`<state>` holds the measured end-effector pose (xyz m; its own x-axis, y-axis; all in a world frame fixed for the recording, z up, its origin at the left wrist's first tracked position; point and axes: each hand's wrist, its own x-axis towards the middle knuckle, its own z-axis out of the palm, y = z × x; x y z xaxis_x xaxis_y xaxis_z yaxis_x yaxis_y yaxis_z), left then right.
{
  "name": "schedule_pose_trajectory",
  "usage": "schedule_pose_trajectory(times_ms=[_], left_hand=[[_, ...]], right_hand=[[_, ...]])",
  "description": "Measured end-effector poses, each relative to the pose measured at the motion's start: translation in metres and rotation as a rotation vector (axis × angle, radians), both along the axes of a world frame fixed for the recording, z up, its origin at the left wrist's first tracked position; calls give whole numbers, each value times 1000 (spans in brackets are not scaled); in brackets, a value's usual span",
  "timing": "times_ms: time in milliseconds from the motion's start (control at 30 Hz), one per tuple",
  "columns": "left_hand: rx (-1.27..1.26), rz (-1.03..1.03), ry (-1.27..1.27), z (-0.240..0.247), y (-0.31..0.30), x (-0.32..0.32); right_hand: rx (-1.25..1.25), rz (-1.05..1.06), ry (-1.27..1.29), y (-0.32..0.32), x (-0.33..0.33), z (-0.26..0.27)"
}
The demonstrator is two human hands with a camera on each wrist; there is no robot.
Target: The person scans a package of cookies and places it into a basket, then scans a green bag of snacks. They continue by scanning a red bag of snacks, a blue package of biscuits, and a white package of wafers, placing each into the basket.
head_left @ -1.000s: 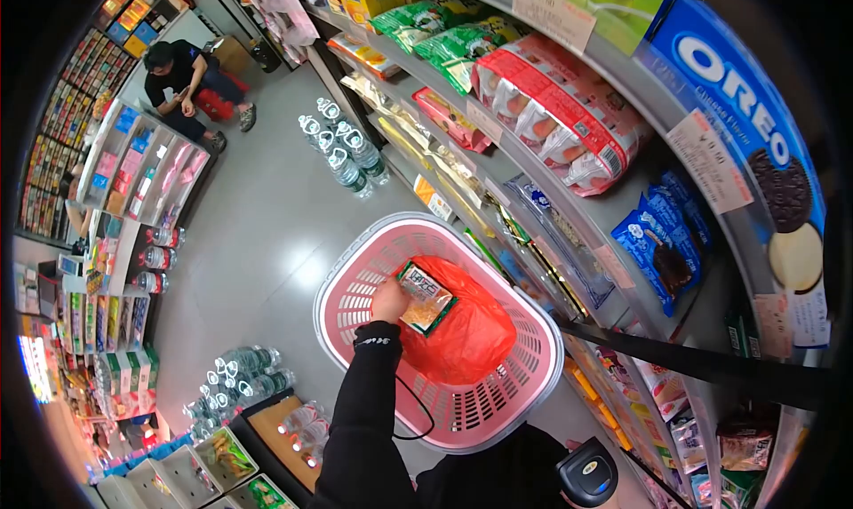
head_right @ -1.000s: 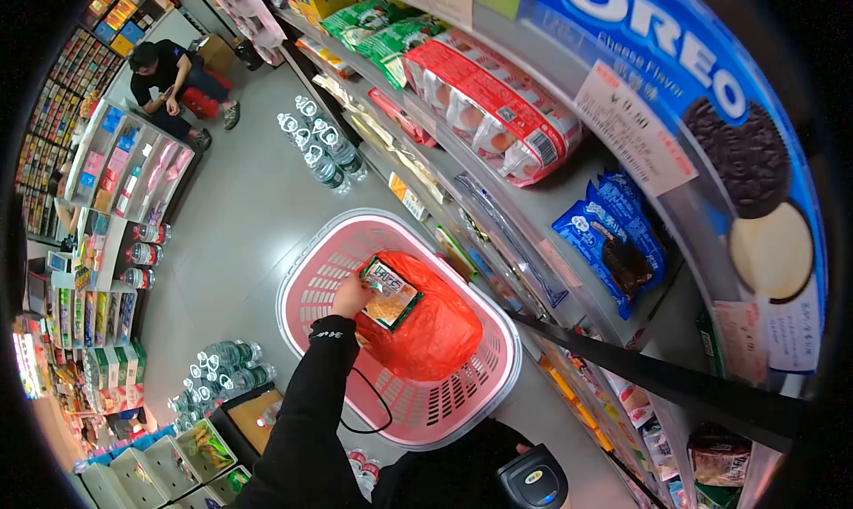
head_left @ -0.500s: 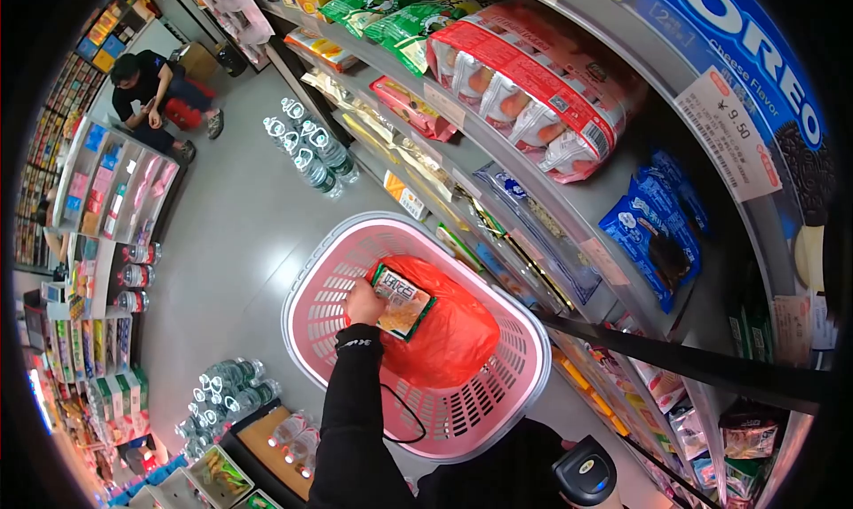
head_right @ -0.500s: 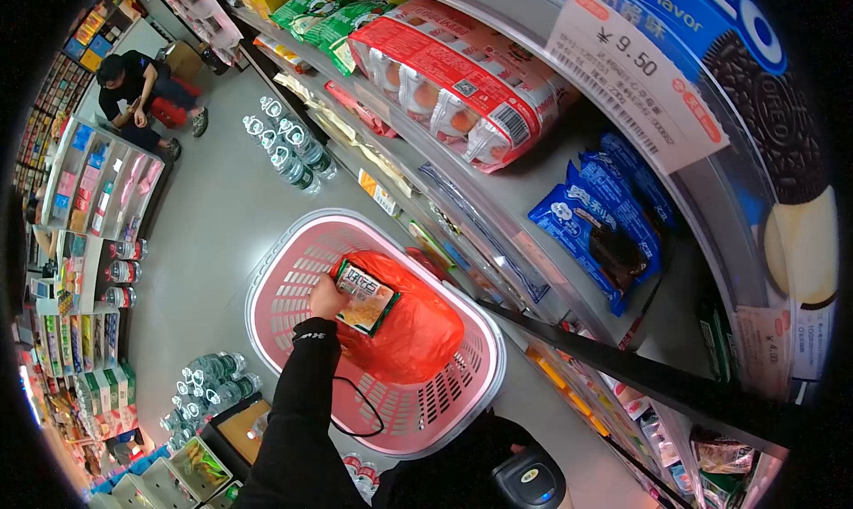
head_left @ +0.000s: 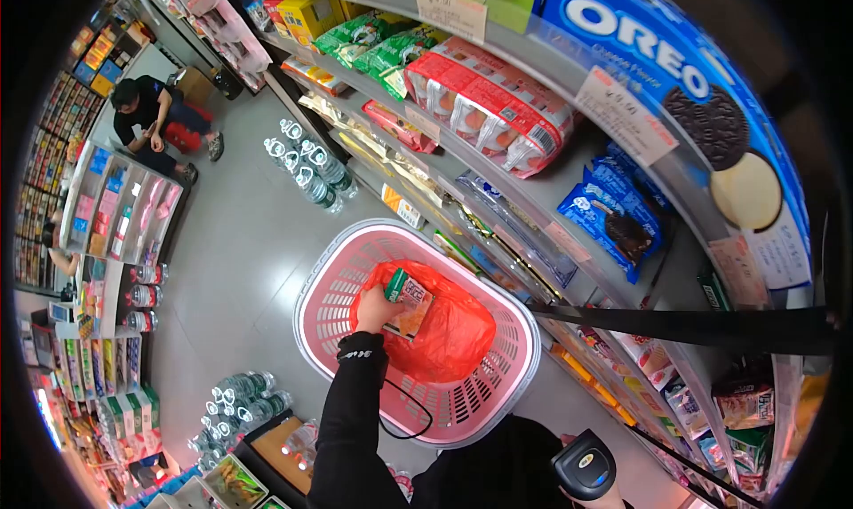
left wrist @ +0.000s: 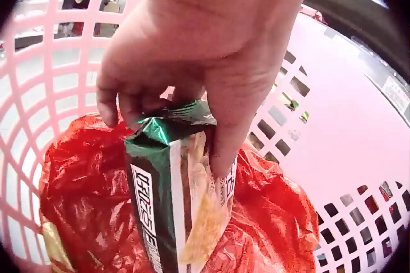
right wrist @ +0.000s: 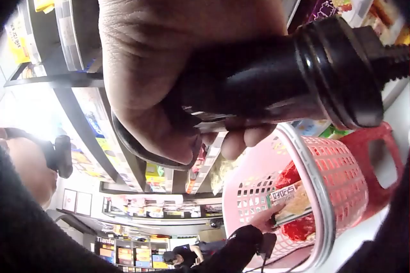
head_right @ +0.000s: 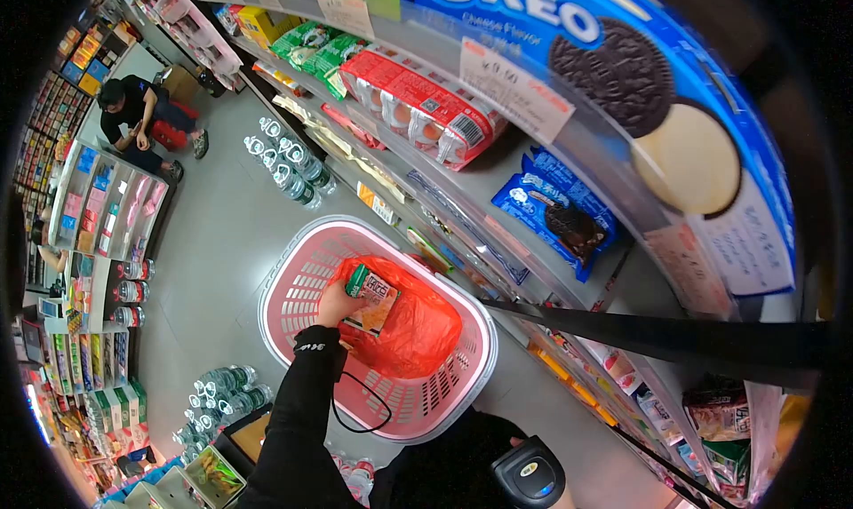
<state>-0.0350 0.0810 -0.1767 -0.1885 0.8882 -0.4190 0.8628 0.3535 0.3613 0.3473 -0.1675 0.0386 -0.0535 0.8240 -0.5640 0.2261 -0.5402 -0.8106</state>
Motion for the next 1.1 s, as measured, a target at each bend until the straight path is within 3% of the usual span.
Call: schedule_pose_trajectory(times_ms=[100, 167, 300, 367, 433, 567, 633, 767, 933, 967, 1033, 1067, 1100], left_hand=[[-4, 36, -120, 22, 2, 2], [155, -9, -183, 55, -3, 6], [186, -84, -331, 119, -17, 5], [290, -107, -356, 151, -34, 8], [263, -130, -389, 188, -55, 18], [297, -165, -604, 206, -101, 19], [212, -35, -903, 236, -131, 36], [55, -65, -1307, 255, -177, 61], [-183, 28, -1790, 220, -224, 81], [-198, 11, -1789, 211, -232, 83], [-559, 51, -2185, 201, -249, 92], [-534, -84, -2089, 193, -255, 98], [-570, -131, -2124, 232, -274, 122]], right_hand=[[33, 9, 14, -3, 3, 6], [53, 1, 34, -12, 1, 8], [103, -26, 24, -43, 2, 17], [201, 68, -27, -63, 7, 15], [255, -35, 30, -73, -2, 25], [348, -248, 137, -109, -10, 41], [382, -306, 121, -131, -13, 48], [466, -391, 132, -169, -20, 60], [606, -439, 135, -206, -29, 74], [612, -458, 130, -217, -30, 70], [619, -388, 73, -237, -28, 56], [590, -405, 51, -246, -32, 49], [589, -422, 52, -252, -36, 55]])
